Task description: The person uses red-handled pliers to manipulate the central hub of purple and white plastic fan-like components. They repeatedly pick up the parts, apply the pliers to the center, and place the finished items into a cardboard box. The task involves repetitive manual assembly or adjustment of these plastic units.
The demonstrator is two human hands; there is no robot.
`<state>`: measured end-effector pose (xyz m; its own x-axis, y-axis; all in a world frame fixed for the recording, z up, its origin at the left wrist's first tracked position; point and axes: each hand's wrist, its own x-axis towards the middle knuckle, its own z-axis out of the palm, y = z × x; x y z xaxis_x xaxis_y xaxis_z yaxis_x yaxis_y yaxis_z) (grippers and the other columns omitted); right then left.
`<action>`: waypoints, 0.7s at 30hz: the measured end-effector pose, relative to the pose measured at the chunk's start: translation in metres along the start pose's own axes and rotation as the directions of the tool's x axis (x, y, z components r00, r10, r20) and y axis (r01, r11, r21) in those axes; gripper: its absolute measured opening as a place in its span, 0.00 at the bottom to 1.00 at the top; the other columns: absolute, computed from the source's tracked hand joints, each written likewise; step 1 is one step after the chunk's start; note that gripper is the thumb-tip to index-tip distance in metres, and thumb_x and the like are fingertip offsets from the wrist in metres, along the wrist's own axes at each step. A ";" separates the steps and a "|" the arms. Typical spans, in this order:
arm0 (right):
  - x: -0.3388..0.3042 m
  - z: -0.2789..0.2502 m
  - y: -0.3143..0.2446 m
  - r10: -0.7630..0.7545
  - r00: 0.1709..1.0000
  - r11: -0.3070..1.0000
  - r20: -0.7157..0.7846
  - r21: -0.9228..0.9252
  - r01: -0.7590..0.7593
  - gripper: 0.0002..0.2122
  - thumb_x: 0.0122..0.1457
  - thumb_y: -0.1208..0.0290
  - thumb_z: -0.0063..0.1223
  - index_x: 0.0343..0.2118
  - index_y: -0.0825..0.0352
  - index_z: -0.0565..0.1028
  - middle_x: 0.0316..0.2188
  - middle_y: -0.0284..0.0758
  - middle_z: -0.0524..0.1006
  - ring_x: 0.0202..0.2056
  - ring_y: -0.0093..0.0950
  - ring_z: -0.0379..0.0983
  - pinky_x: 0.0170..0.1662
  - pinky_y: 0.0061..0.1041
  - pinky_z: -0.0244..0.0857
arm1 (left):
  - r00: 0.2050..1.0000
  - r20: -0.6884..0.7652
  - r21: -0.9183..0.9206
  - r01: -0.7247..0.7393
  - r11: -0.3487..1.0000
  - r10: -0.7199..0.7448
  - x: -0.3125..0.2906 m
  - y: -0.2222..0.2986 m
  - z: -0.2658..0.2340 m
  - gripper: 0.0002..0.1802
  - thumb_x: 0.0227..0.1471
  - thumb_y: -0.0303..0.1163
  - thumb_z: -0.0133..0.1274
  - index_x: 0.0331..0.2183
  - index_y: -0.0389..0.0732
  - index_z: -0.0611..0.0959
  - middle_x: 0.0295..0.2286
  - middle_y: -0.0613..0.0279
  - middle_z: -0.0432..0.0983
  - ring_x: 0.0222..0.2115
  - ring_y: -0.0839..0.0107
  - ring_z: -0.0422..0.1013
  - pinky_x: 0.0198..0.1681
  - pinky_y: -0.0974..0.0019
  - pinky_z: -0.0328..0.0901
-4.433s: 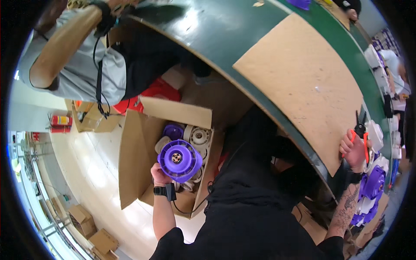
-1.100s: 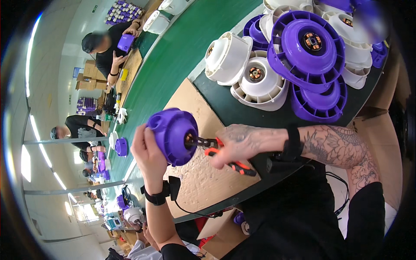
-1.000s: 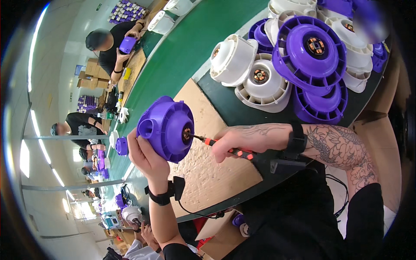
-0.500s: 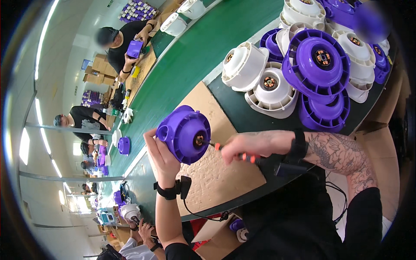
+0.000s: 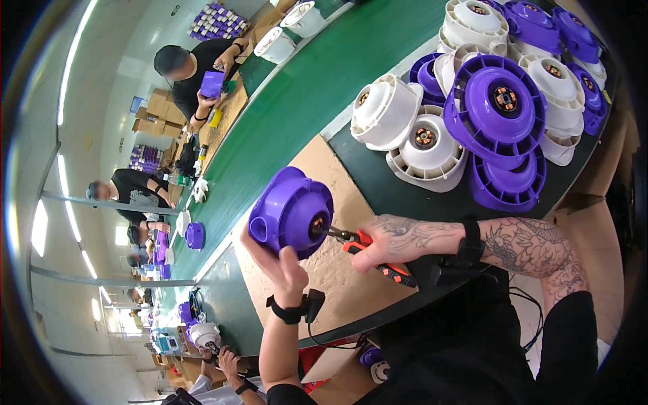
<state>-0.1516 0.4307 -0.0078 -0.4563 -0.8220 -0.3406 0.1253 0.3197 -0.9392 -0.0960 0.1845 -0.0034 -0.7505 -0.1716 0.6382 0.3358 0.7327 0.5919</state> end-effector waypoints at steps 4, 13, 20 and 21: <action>0.008 0.005 0.011 -0.029 1.000 0.995 -0.012 0.094 0.030 0.21 0.44 0.49 0.60 0.20 0.67 0.75 0.19 0.34 0.72 0.24 0.27 0.69 0.28 0.29 0.59 | 0.998 -0.027 0.194 -0.042 0.980 0.048 0.005 0.004 0.003 0.30 0.58 0.47 0.55 0.48 0.31 0.71 0.38 0.50 0.69 0.39 0.55 0.67 0.46 0.54 0.63; 0.005 0.005 0.009 -0.020 1.000 0.994 -0.010 0.110 0.021 0.21 0.45 0.49 0.60 0.20 0.66 0.74 0.19 0.33 0.72 0.22 0.27 0.68 0.26 0.28 0.58 | 0.988 -0.037 0.342 -0.127 0.931 0.148 0.001 0.013 0.008 0.27 0.61 0.45 0.56 0.50 0.32 0.71 0.40 0.49 0.70 0.41 0.56 0.68 0.49 0.55 0.63; 0.011 0.008 0.022 -0.165 0.943 0.731 0.289 0.678 -0.080 0.15 0.54 0.54 0.55 0.20 0.58 0.67 0.15 0.25 0.63 0.16 0.18 0.59 0.21 0.21 0.53 | 0.986 -0.067 0.311 -0.122 0.943 0.150 0.004 0.011 0.007 0.28 0.58 0.38 0.60 0.52 0.32 0.69 0.42 0.52 0.69 0.44 0.59 0.68 0.52 0.56 0.63; 0.014 0.009 0.026 -0.171 0.941 0.710 0.292 0.699 -0.088 0.15 0.54 0.54 0.55 0.20 0.58 0.67 0.16 0.25 0.63 0.16 0.18 0.60 0.21 0.22 0.53 | 0.985 -0.071 0.317 -0.130 0.939 0.160 0.005 0.011 0.006 0.28 0.58 0.37 0.60 0.53 0.32 0.69 0.42 0.52 0.69 0.44 0.59 0.68 0.52 0.57 0.64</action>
<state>-0.1467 0.4233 -0.0372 -0.1934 -0.9658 -0.1729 0.7447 -0.0298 -0.6668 -0.0999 0.1960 0.0036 -0.6451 -0.0982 0.7578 0.2324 0.9195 0.3170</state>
